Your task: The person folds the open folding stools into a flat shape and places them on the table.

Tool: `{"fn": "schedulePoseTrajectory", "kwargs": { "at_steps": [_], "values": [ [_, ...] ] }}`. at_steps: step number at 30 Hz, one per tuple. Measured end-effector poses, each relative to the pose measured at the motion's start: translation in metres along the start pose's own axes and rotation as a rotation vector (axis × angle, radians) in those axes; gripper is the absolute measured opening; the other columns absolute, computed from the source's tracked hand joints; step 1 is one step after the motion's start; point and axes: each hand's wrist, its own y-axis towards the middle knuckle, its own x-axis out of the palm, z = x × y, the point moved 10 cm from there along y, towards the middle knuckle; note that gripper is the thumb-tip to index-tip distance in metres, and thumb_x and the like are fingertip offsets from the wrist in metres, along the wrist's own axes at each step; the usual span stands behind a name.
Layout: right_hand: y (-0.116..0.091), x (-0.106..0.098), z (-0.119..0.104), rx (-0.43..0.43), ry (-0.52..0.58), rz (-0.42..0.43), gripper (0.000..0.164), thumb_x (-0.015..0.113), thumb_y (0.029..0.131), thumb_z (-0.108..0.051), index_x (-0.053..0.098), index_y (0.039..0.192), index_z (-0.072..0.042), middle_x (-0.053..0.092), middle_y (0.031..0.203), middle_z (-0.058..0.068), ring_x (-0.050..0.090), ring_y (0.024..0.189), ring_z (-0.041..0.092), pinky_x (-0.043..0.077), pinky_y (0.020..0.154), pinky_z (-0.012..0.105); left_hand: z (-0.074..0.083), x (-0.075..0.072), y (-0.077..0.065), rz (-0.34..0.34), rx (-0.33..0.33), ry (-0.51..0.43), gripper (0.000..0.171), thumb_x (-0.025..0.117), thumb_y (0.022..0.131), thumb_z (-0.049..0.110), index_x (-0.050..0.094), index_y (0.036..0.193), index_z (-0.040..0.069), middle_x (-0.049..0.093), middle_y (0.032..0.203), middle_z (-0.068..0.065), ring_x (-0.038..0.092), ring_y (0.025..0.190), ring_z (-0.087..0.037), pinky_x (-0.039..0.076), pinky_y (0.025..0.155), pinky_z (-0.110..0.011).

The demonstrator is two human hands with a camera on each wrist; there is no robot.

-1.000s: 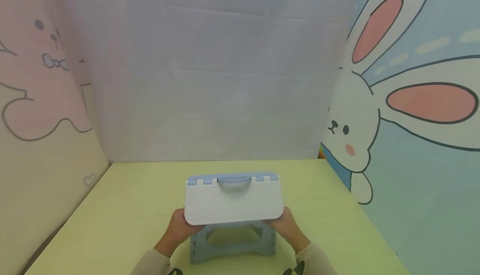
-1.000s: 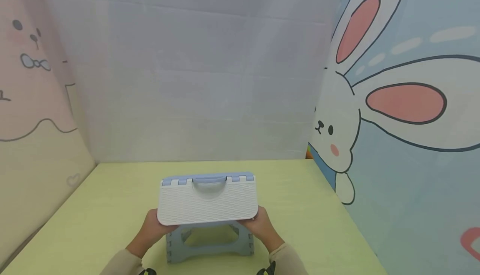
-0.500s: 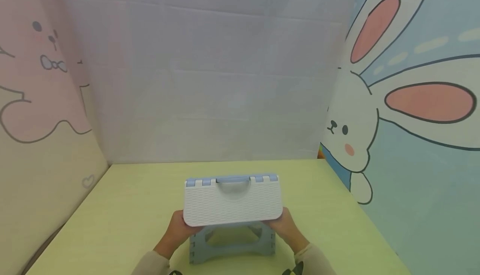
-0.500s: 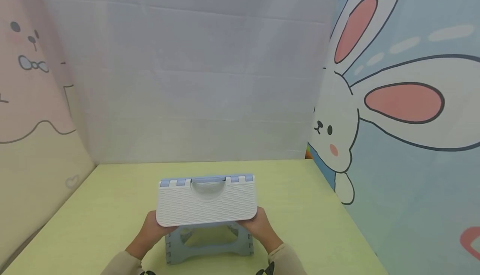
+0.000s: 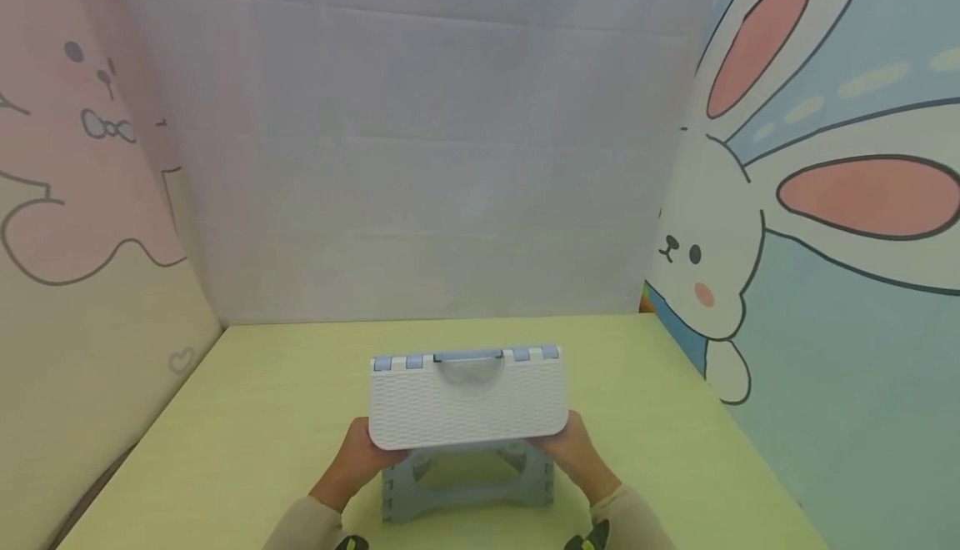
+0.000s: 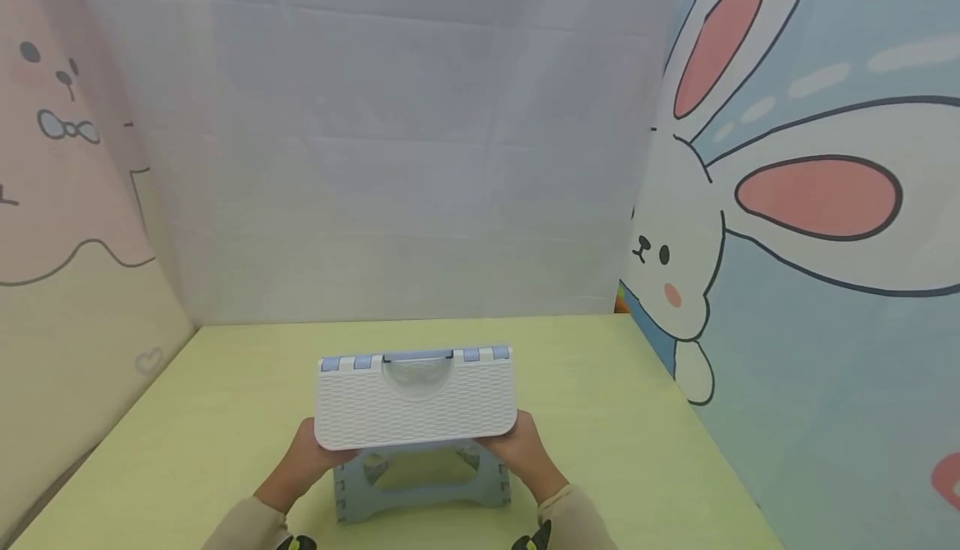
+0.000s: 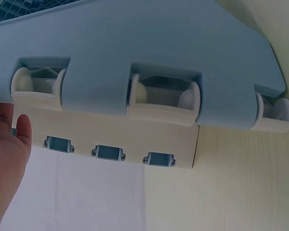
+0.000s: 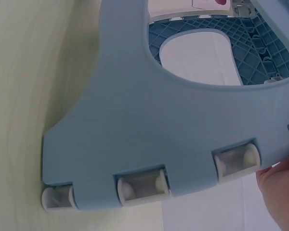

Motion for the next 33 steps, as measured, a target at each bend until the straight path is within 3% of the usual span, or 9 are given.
{"fn": "schedulePoseTrajectory", "kwargs": {
  "at_steps": [3, 9, 17, 25, 27, 29, 33],
  "values": [
    [0.0, 0.0, 0.0, -0.006, 0.0, -0.006, 0.036, 0.068, 0.084, -0.003, 0.057, 0.115, 0.012, 0.064, 0.112, 0.025, 0.063, 0.101, 0.026, 0.049, 0.086, 0.03, -0.002, 0.0, 0.001, -0.003, -0.019, -0.006, 0.042, 0.07, 0.076, -0.01, 0.051, 0.109, -0.025, 0.066, 0.095, 0.022, 0.061, 0.084, -0.001, 0.052, 0.073, -0.024],
    [0.0, 0.001, 0.0, 0.004, 0.012, -0.01, 0.036, 0.067, 0.085, -0.003, 0.056, 0.116, 0.012, 0.063, 0.113, 0.026, 0.063, 0.102, 0.025, 0.049, 0.088, 0.032, -0.014, -0.002, 0.001, 0.019, -0.138, -0.037, 0.046, 0.071, 0.075, -0.007, 0.052, 0.113, -0.022, 0.07, 0.097, 0.01, 0.062, 0.086, -0.001, 0.051, 0.078, -0.024],
    [0.0, 0.0, 0.002, 0.017, -0.011, 0.018, 0.036, 0.068, 0.085, -0.004, 0.057, 0.116, 0.01, 0.063, 0.113, 0.025, 0.061, 0.105, 0.037, 0.05, 0.088, 0.037, -0.011, -0.003, 0.001, 0.007, -0.07, -0.071, 0.03, 0.071, 0.075, -0.008, 0.062, 0.102, -0.019, 0.068, 0.089, 0.019, 0.063, 0.083, -0.003, 0.052, 0.071, -0.025],
    [0.0, -0.002, 0.004, 0.052, -0.009, 0.049, 0.035, 0.069, 0.083, -0.003, 0.058, 0.114, 0.011, 0.064, 0.11, 0.025, 0.062, 0.102, 0.037, 0.05, 0.087, 0.043, -0.015, -0.002, 0.001, 0.016, -0.106, -0.074, 0.031, 0.071, 0.077, -0.007, 0.059, 0.102, -0.022, 0.068, 0.087, 0.019, 0.062, 0.082, -0.002, 0.051, 0.072, -0.025],
    [0.0, -0.003, 0.003, 0.054, -0.013, 0.048, 0.036, 0.069, 0.084, -0.004, 0.058, 0.115, 0.011, 0.064, 0.111, 0.025, 0.062, 0.103, 0.038, 0.05, 0.087, 0.044, -0.015, -0.002, 0.002, 0.008, -0.093, -0.092, 0.026, 0.07, 0.078, -0.008, 0.063, 0.102, -0.016, 0.068, 0.089, 0.019, 0.062, 0.084, -0.003, 0.051, 0.072, -0.025],
    [0.001, -0.002, 0.003, 0.051, -0.012, 0.038, 0.037, 0.069, 0.084, -0.004, 0.057, 0.116, 0.011, 0.063, 0.112, 0.025, 0.061, 0.104, 0.039, 0.049, 0.088, 0.045, -0.014, -0.001, 0.002, -0.005, -0.081, -0.118, 0.023, 0.069, 0.079, -0.007, 0.069, 0.102, -0.003, 0.068, 0.09, 0.018, 0.063, 0.085, -0.003, 0.051, 0.073, -0.025],
    [0.001, -0.001, 0.0, 0.027, -0.021, 0.002, 0.036, 0.068, 0.086, -0.004, 0.056, 0.116, 0.011, 0.063, 0.113, 0.026, 0.06, 0.105, 0.04, 0.049, 0.089, 0.045, -0.015, 0.0, 0.002, -0.02, -0.072, -0.156, 0.041, 0.069, 0.08, -0.006, 0.072, 0.097, 0.03, 0.069, 0.092, 0.018, 0.063, 0.086, -0.003, 0.051, 0.074, -0.024]
  ]
}}
